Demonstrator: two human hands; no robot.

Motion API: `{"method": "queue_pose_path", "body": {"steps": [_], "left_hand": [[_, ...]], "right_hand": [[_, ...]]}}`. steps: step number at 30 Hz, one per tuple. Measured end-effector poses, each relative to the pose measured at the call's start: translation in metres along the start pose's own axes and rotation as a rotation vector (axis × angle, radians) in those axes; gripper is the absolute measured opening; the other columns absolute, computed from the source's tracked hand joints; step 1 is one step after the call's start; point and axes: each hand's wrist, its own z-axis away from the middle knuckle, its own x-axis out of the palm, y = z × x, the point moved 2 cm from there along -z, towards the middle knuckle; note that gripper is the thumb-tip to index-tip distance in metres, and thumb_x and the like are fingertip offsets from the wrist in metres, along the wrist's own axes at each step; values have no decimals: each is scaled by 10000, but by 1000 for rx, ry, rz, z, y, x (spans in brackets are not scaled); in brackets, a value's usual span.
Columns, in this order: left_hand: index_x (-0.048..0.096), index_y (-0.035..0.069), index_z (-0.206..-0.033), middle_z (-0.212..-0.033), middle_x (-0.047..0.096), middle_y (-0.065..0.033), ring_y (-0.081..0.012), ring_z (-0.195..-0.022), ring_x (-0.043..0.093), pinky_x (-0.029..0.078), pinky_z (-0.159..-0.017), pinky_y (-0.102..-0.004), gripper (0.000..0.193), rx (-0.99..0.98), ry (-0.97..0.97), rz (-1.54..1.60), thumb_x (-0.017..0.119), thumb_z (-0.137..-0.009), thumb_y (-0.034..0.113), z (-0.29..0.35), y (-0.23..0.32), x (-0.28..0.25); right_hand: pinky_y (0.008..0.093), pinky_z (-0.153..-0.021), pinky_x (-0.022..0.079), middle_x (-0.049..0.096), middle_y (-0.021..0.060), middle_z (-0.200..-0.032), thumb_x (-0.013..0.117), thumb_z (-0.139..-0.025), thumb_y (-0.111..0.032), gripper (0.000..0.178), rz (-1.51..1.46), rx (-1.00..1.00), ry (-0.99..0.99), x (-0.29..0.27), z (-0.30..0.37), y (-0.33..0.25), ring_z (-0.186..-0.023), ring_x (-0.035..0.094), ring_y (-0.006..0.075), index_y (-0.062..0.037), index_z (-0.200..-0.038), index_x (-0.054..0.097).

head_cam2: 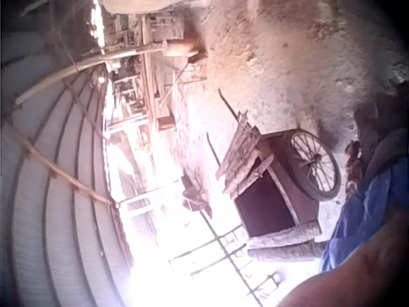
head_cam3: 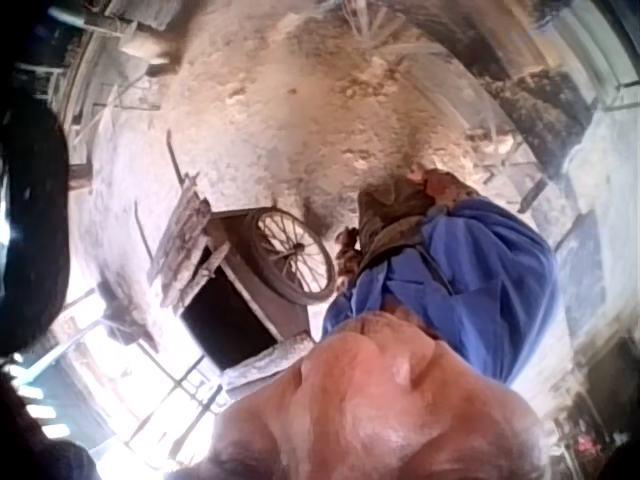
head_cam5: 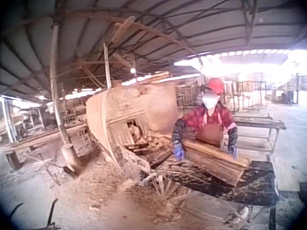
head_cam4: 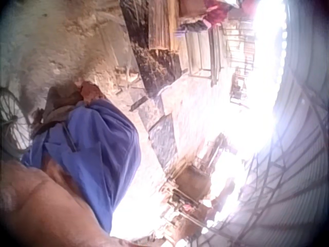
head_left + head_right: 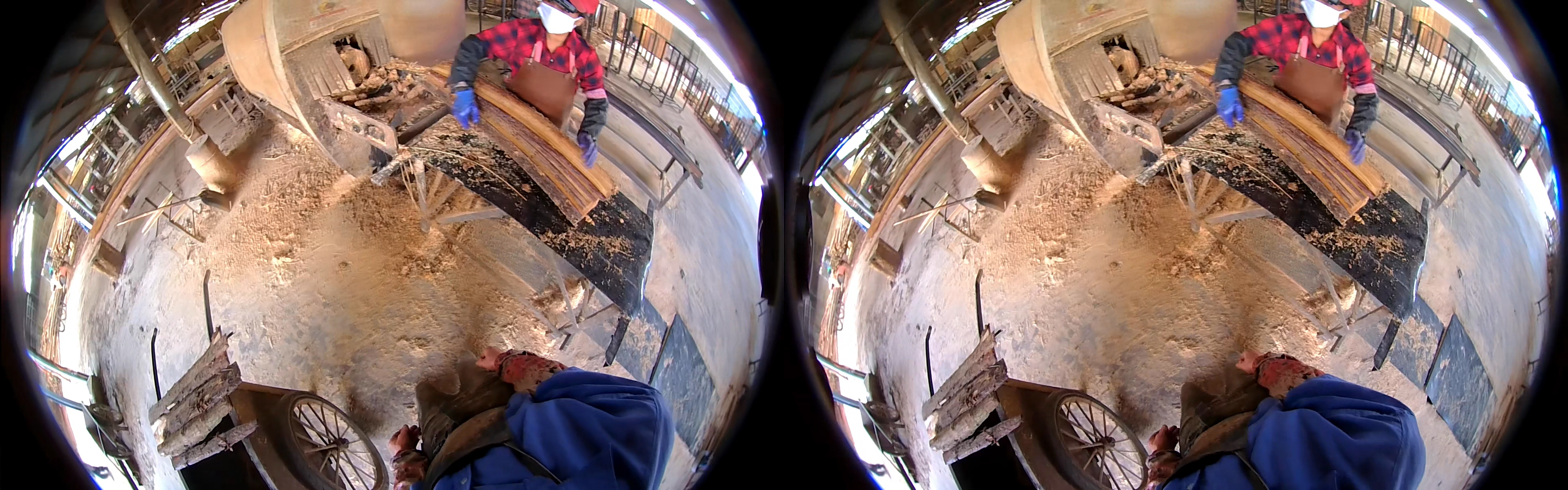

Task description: The person repeatedly picks up long wooden planks from a pile on the floor and places them into a two-wheeled cart. The person handles the wood by hand, moving pieces one at a time or in small groups to load the cart.

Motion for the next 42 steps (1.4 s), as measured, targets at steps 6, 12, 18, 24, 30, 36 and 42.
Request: {"method": "queue_pose_path", "body": {"steps": [6,12,18,24,30,36,42], "left_hand": [[438,-51,-881,-747,568,-186,-306,-592,570,433,-459,-366,189,13,126,-48,483,-808,117,7,0,41],[518,-52,-887,-786,611,-167,-269,-618,594,435,-468,-329,236,-40,92,-136,495,-823,174,10,9,55],[589,-49,-848,-793,644,-144,-223,-611,625,445,-473,-292,261,-17,81,-326,531,-815,203,-11,22,42],[521,-100,-937,-850,623,-193,-293,-698,632,478,-564,-342,268,23,222,-448,505,-816,139,21,40,79],[542,-97,-927,-812,626,-183,-278,-697,631,490,-568,-327,271,0,217,-333,541,-810,148,20,34,72],[622,-23,-882,-790,635,-122,-190,-685,614,483,-623,-304,288,12,167,-621,590,-786,246,28,21,43],[626,32,-1001,-878,639,-90,-169,-836,587,457,-753,-288,415,144,67,-905,603,-764,371,25,6,18]], "right_hand": [[373,-529,450,575,109,-551,595,-659,-351,295,-19,-71,29,-5,-12,18,-537,574,220,-59,-655,636],[382,-528,448,578,126,-581,608,-654,-347,297,44,-124,111,-3,-19,24,-557,582,235,-57,-708,643],[321,-555,484,624,85,-620,603,-682,-298,240,-46,-36,34,0,-29,30,-558,601,180,-88,-766,681],[280,-518,488,622,69,-603,630,-679,-255,225,-108,85,-10,-9,-19,14,-534,599,143,-46,-745,678],[352,-548,473,592,134,-588,645,-645,-299,282,-50,17,63,0,-25,24,-558,600,228,-31,-734,642],[319,-531,477,621,98,-610,609,-699,-212,216,-102,66,-77,-1,-18,-4,-542,600,181,-13,-767,659],[295,-507,474,606,77,-565,583,-712,-207,208,-179,65,-90,2,-22,-21,-508,588,152,-14,-668,647]]}}
